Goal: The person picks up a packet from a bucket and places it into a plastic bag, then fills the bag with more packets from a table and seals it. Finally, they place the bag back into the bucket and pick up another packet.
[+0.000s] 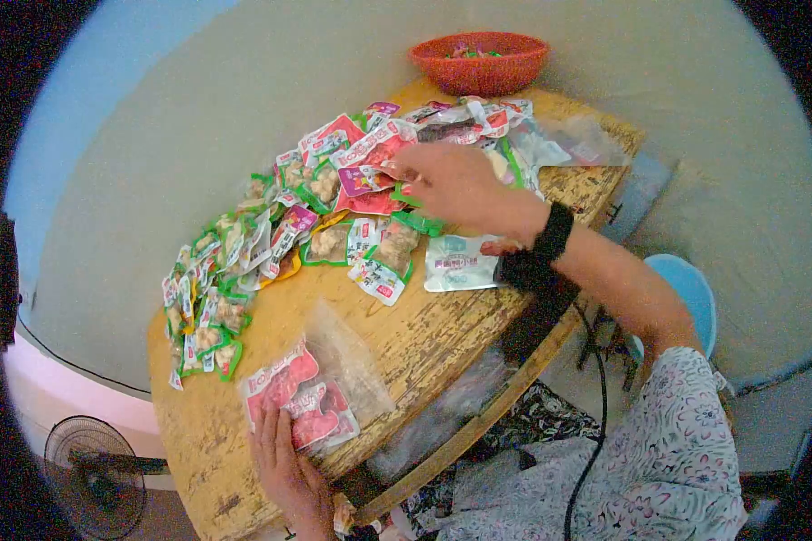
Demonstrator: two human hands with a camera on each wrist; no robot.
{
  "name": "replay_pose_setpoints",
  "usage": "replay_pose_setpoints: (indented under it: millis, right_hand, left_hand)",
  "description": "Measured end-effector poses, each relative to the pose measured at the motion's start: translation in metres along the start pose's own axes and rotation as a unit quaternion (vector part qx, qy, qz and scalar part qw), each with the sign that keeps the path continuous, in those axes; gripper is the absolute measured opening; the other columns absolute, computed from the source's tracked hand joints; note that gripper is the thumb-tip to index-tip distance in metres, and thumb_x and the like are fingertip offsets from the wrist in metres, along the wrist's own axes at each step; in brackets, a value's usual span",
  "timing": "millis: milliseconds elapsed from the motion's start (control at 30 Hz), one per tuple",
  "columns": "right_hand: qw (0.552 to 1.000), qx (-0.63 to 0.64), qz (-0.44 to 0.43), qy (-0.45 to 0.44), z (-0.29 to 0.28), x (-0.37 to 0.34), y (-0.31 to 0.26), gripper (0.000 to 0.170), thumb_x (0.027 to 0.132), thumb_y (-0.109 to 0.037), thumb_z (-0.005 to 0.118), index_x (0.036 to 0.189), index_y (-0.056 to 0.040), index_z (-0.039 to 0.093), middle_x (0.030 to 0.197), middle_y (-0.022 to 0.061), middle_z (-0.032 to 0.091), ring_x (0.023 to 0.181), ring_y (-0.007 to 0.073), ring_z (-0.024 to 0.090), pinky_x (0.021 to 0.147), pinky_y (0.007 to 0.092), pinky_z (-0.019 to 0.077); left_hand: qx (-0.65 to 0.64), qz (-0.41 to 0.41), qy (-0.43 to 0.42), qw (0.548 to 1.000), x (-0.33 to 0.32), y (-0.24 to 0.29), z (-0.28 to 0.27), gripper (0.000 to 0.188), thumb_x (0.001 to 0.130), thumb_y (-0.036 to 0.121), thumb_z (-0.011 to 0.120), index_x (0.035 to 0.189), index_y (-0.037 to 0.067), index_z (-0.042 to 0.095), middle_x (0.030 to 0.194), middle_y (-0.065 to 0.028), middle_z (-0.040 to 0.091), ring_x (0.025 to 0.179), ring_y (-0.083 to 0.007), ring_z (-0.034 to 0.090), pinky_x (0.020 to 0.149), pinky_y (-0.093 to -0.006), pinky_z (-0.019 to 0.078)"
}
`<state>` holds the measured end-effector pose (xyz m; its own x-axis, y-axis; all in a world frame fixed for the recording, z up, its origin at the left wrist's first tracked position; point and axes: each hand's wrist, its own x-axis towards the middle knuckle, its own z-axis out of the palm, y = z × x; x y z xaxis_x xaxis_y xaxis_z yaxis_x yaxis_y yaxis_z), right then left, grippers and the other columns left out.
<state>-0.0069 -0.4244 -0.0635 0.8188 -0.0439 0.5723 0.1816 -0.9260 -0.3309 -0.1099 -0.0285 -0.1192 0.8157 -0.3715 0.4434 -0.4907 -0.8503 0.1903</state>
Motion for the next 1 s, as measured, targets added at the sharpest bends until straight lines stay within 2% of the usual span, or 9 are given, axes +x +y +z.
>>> replay_pose_setpoints:
  millis: [100,200,400,600,700,800,867,933,1000]
  right_hand:
    - [0.985,-0.155,0.009,-0.08,0.002,0.017,0.045,0.025,0.082,-0.014,0.064,0.107,-0.0101,0.066,0.099,0.0122,0.069,0.094,0.0315,0.067,0.074,0.0458,0.053]
    - [0.968,-0.168,0.022,-0.185,0.004,0.02,0.059,0.029,0.079,-0.014,0.065,0.109,-0.01,0.065,0.104,0.0142,0.068,0.101,0.0332,0.065,0.076,0.0485,0.0523]
    - [0.928,-0.291,0.019,-0.231,0.007,0.027,0.047,0.026,0.079,-0.013,0.062,0.104,-0.0067,0.065,0.09,0.015,0.068,0.089,0.035,0.067,0.073,0.0479,0.0531]
    - [0.97,-0.238,-0.002,0.041,-0.004,0.027,0.059,0.014,0.089,-0.011,0.056,0.096,-0.0044,0.066,0.088,0.0149,0.068,0.084,0.0345,0.067,0.068,0.0439,0.0522]
    - [0.981,-0.05,-0.112,0.151,-0.02,0.016,0.022,0.016,0.092,-0.014,0.055,0.094,-0.0006,0.065,0.092,0.0202,0.068,0.083,0.0363,0.067,0.07,0.0454,0.0543]
    - [0.979,0.087,-0.145,0.113,-0.025,-0.01,-0.035,0.017,0.093,-0.012,0.058,0.103,0.0009,0.064,0.102,0.0192,0.067,0.091,0.0348,0.066,0.077,0.0423,0.0547]
    - [0.959,0.09,-0.241,0.117,-0.014,-0.03,-0.064,0.022,0.09,-0.007,0.061,0.11,0.0011,0.063,0.108,0.0195,0.067,0.094,0.0353,0.067,0.079,0.0416,0.0562]
    - [0.941,0.123,-0.301,0.097,-0.007,-0.053,-0.088,0.029,0.087,-0.004,0.064,0.115,0.002,0.062,0.114,0.0207,0.066,0.098,0.0359,0.068,0.081,0.0408,0.0575]
    - [0.927,0.181,-0.325,0.048,-0.003,-0.074,-0.108,0.036,0.083,-0.001,0.066,0.119,0.0036,0.061,0.121,0.0229,0.065,0.103,0.0365,0.068,0.082,0.0401,0.0588]
  left_hand:
    - [-0.025,-0.006,0.021,0.999,-0.001,-0.001,0.005,0.045,0.087,0.006,0.042,0.128,-0.002,0.06,0.143,-0.0196,0.053,0.137,-0.0375,0.046,0.117,-0.0507,0.0285]
    - [-0.021,0.001,0.042,0.999,-0.003,-0.002,0.009,0.043,0.09,0.009,0.041,0.128,-0.002,0.06,0.142,-0.0203,0.054,0.135,-0.0392,0.047,0.115,-0.0494,0.0315]
    - [-0.025,0.007,0.036,0.999,-0.005,-0.003,0.006,0.042,0.095,0.009,0.039,0.131,-0.002,0.058,0.142,-0.0211,0.054,0.136,-0.0411,0.045,0.114,-0.0492,0.0322]
    - [-0.07,-0.046,0.12,0.989,-0.008,0.0,0.009,0.047,0.088,0.001,0.049,0.135,-0.002,0.053,0.143,-0.0208,0.052,0.142,-0.0387,0.038,0.118,-0.0542,0.0236]
    - [-0.014,-0.02,0.221,0.975,-0.014,0.002,0.004,0.046,0.09,0.001,0.052,0.135,-0.005,0.052,0.138,-0.0245,0.054,0.133,-0.0427,0.048,0.112,-0.0525,0.0341]
    - [-0.197,-0.046,0.178,0.963,-0.025,0.021,-0.013,0.038,0.096,0.012,0.056,0.13,-0.006,0.057,0.126,-0.0241,0.061,0.12,-0.0365,0.06,0.1,-0.0469,0.0473]
    - [-0.377,-0.109,0.146,0.908,-0.015,0.042,-0.015,0.044,0.099,0.021,0.055,0.133,-0.006,0.05,0.123,-0.0237,0.06,0.109,-0.0353,0.065,0.087,-0.0448,0.0559]
    - [-0.589,-0.194,0.102,0.778,-0.002,0.063,-0.025,0.045,0.102,0.018,0.048,0.14,-0.006,0.04,0.131,-0.0262,0.055,0.11,-0.0384,0.064,0.086,-0.047,0.0586]
    - [-0.677,-0.233,0.073,0.694,-0.004,0.059,-0.016,0.049,0.104,0.02,0.045,0.144,-0.005,0.033,0.134,-0.0251,0.053,0.112,-0.0405,0.064,0.084,-0.0486,0.0609]
